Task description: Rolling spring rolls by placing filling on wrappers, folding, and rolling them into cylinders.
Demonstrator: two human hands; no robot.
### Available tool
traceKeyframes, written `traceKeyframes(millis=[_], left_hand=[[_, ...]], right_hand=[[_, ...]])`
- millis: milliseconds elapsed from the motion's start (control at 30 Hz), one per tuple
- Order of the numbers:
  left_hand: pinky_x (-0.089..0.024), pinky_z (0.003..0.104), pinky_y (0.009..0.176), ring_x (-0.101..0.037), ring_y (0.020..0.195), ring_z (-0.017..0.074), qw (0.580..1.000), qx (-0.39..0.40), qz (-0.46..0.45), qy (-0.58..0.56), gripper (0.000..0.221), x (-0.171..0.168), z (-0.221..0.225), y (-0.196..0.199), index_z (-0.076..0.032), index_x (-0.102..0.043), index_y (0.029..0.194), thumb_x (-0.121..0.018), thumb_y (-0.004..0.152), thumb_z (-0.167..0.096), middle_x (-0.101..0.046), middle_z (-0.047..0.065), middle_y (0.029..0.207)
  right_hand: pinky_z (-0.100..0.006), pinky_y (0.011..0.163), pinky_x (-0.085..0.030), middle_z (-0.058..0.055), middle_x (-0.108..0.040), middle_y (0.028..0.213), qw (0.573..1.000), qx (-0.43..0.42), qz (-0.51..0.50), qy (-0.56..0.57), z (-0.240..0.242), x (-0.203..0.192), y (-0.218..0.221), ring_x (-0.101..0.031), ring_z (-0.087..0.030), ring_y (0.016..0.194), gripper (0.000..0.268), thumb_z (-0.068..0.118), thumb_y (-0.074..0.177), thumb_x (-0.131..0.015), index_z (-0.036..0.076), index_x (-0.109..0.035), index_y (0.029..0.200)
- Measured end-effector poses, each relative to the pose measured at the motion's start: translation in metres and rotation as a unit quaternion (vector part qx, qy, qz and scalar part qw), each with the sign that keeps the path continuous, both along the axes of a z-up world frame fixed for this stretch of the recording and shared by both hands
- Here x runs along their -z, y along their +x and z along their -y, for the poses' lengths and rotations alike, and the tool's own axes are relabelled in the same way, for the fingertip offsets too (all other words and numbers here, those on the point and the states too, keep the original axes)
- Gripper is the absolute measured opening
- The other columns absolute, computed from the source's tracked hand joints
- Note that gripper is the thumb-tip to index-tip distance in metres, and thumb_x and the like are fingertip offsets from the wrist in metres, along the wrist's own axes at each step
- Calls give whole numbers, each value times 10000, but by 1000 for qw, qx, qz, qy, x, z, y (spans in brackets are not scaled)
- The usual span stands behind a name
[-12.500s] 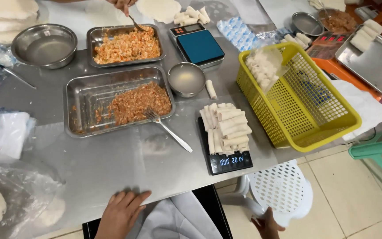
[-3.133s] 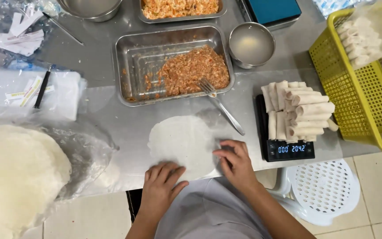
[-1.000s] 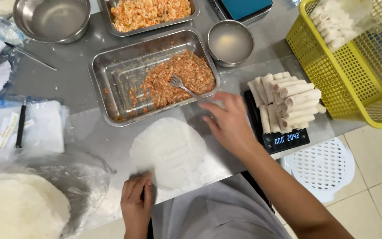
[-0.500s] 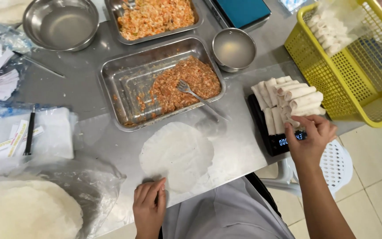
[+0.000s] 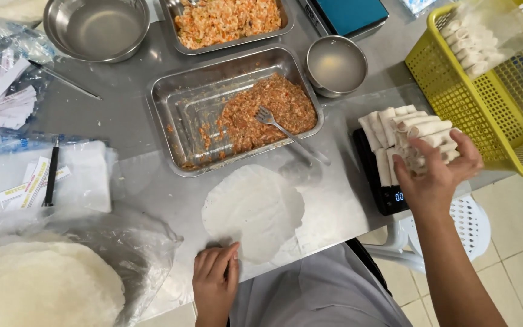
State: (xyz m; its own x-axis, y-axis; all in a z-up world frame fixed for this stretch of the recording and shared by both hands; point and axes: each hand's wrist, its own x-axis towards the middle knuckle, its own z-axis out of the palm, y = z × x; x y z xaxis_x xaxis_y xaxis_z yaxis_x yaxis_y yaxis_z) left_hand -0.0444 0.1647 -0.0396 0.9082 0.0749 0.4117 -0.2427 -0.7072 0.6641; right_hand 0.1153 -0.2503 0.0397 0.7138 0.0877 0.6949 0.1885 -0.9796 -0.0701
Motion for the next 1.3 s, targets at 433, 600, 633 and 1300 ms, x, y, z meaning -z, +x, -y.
traceKeyframes(millis=[433, 600, 633, 1300], left_hand=[[-482, 336, 823, -663, 880, 181, 1000, 6, 21, -12, 181, 0, -2, 1, -138, -753, 1094, -625, 975, -92, -721, -26, 920], [-482, 351, 835, -649, 877, 183, 1000, 5, 19, -10, 193, -1, -2, 1, -159, -740, 1121, -628, 973, -105, -705, -28, 928], [-482, 351, 835, -649, 877, 183, 1000, 1, 21, -9, 193, -1, -2, 3, -159, -740, 1121, -628, 973, -105, -705, -28, 928], [-477, 489, 942, -593, 1028, 323, 988, 155, -20, -18, 240, -24, 29, 9, -119, -728, 1198, -653, 981, -187, -676, 74, 1093]], right_hand=[[-594, 1197, -204, -143, -345, 1574, 996, -10, -26, -84, -9, -36, 23, -244, -377, 1472, 315, 230, 912, -1034, 166, -886, 1183], [-830, 1105, -89, -207, -225, 1609, 976, 43, -202, -75, -22, -51, 34, -64, -484, 1513, 700, 280, 738, -919, 49, -635, 1335], [-830, 1105, -89, -207, -225, 1609, 976, 38, -200, -75, -23, -56, 37, -64, -484, 1513, 700, 280, 738, -919, 49, -635, 1335], [-489, 701, -475, -176, -644, 900, 921, -196, -335, 38, -155, 10, 50, -620, -387, 816, 327, 10, 945, -586, 58, -473, 1248]])
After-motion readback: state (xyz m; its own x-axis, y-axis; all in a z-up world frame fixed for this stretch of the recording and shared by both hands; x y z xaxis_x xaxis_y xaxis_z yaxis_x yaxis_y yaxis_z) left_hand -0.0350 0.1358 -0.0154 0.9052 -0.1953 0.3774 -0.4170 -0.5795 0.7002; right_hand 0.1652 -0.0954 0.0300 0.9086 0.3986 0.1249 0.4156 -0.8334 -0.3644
